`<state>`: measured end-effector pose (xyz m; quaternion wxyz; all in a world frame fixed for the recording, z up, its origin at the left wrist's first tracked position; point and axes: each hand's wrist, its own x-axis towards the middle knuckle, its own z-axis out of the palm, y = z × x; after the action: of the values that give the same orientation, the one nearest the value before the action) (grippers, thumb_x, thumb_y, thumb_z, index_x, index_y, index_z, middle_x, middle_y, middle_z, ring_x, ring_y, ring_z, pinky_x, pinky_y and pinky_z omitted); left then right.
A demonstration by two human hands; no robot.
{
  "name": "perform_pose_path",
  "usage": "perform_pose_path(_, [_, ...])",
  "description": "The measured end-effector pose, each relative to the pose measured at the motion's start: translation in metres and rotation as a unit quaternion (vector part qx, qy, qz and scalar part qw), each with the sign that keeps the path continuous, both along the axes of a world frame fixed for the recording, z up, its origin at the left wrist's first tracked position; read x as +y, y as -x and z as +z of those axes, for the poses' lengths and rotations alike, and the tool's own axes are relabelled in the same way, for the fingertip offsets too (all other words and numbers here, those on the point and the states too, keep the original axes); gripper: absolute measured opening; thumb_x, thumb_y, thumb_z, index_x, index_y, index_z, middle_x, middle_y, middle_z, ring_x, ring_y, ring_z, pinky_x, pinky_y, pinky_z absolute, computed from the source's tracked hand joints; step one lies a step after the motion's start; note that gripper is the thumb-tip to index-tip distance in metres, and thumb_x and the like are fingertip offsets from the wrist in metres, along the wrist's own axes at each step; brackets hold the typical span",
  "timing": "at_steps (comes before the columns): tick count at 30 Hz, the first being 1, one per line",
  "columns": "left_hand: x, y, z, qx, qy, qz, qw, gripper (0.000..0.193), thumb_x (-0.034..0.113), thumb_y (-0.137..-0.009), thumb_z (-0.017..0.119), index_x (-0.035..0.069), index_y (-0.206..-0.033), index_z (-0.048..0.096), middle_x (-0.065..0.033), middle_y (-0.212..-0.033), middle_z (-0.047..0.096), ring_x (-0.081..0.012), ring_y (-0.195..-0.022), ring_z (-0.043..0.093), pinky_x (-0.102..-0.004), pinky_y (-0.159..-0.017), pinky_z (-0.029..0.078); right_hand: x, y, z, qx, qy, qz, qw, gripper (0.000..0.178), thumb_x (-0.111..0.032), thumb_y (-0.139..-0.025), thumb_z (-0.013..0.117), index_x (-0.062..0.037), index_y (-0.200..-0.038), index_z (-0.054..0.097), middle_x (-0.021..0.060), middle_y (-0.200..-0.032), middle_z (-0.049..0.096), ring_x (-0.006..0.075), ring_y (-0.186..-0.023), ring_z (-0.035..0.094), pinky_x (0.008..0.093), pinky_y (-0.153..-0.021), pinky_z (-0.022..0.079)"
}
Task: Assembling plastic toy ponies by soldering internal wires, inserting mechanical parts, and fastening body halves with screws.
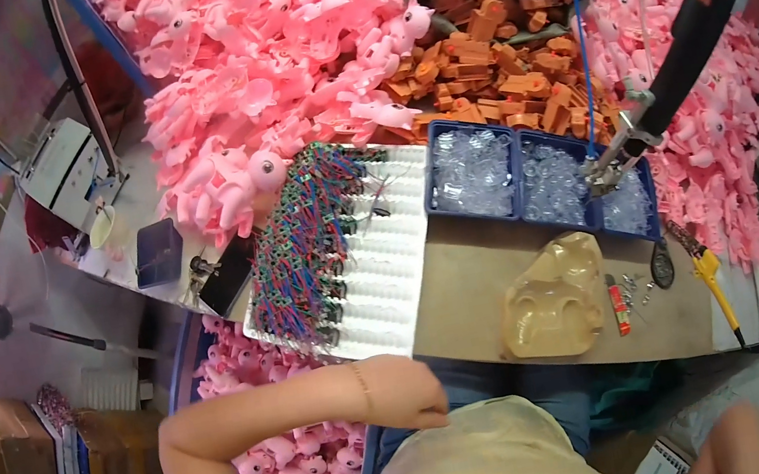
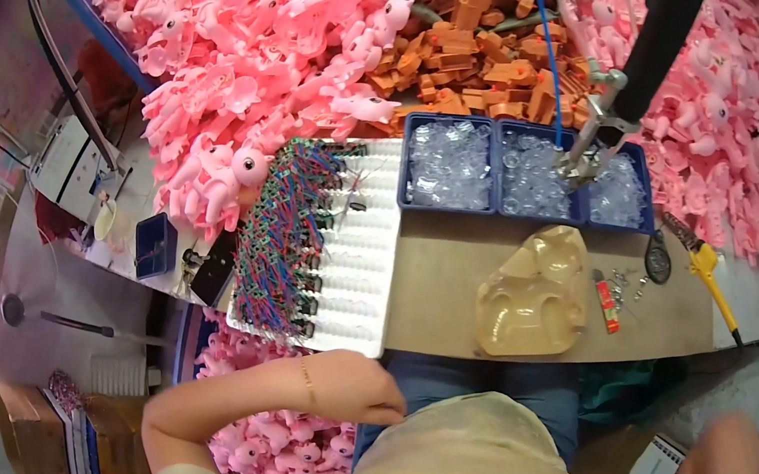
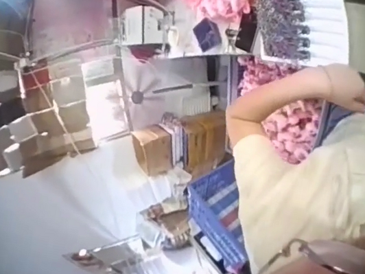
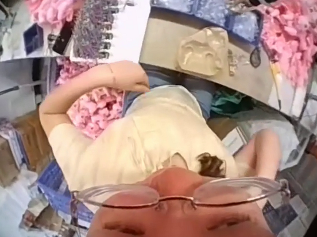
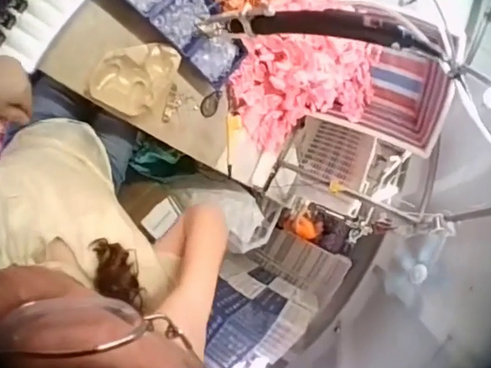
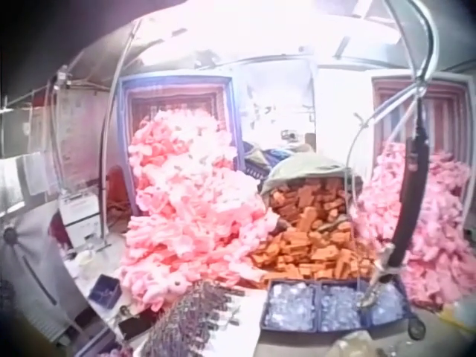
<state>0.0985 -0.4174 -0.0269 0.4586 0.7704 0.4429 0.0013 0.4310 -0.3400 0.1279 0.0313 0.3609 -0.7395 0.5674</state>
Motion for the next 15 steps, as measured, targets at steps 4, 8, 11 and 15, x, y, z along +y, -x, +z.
perform_pose_path(4, [0.025, -0.033, 0.038, 0.041, -0.042, -0.082, 0.995, 0.028, 0.033, -0.088, 0.048, 0.010, -0.089, 0.064, -0.0128, -0.079, 0.063, -0.0337, -0.075, 0.059, -0.0428, -0.065, 0.048, 0.008, -0.009, 0.012, -0.102, -0.221, -0.099, 0.965, 0.040, -0.034, -0.083, 0.057, -0.0084, -0.112, 0.045, 0.0050, -0.068, 0.055, 0.0190, -0.054, 0.053, 0.0376, -0.049, 0.045])
perform_pose_path(8, [0.051, -0.043, 0.050, 0.116, -0.043, -0.142, 0.982, 0.029, 0.035, -0.088, 0.048, 0.010, -0.091, 0.063, -0.0134, -0.079, 0.063, -0.0356, -0.075, 0.059, -0.0445, -0.066, 0.048, 0.030, -0.005, 0.022, -0.200, -0.430, -0.219, 0.852, 0.031, -0.027, -0.082, 0.057, -0.0061, -0.104, 0.050, 0.0056, -0.067, 0.056, 0.0193, -0.055, 0.054, 0.0363, -0.050, 0.045])
perform_pose_path(11, [0.055, -0.033, 0.044, 0.132, -0.003, -0.167, 0.977, 0.036, 0.038, -0.089, 0.047, 0.009, -0.104, 0.061, -0.0163, -0.090, 0.063, -0.0361, -0.084, 0.059, -0.0441, -0.074, 0.047, 0.042, -0.012, 0.042, -0.284, -0.567, -0.338, 0.695, 0.024, -0.021, -0.082, 0.057, -0.0044, -0.099, 0.054, 0.0061, -0.067, 0.057, 0.0195, -0.056, 0.055, 0.0354, -0.050, 0.046])
perform_pose_path(15, [0.063, 0.002, 0.034, 0.091, 0.033, -0.101, 0.990, 0.039, 0.039, -0.088, 0.047, 0.010, -0.110, 0.060, -0.0135, -0.099, 0.064, -0.0339, -0.090, 0.060, -0.0402, -0.080, 0.047, 0.067, -0.008, 0.063, -0.378, -0.672, -0.486, 0.412, 0.015, -0.014, -0.081, 0.057, -0.0022, -0.091, 0.059, 0.0067, -0.066, 0.059, 0.0198, -0.058, 0.057, 0.0342, -0.051, 0.046])
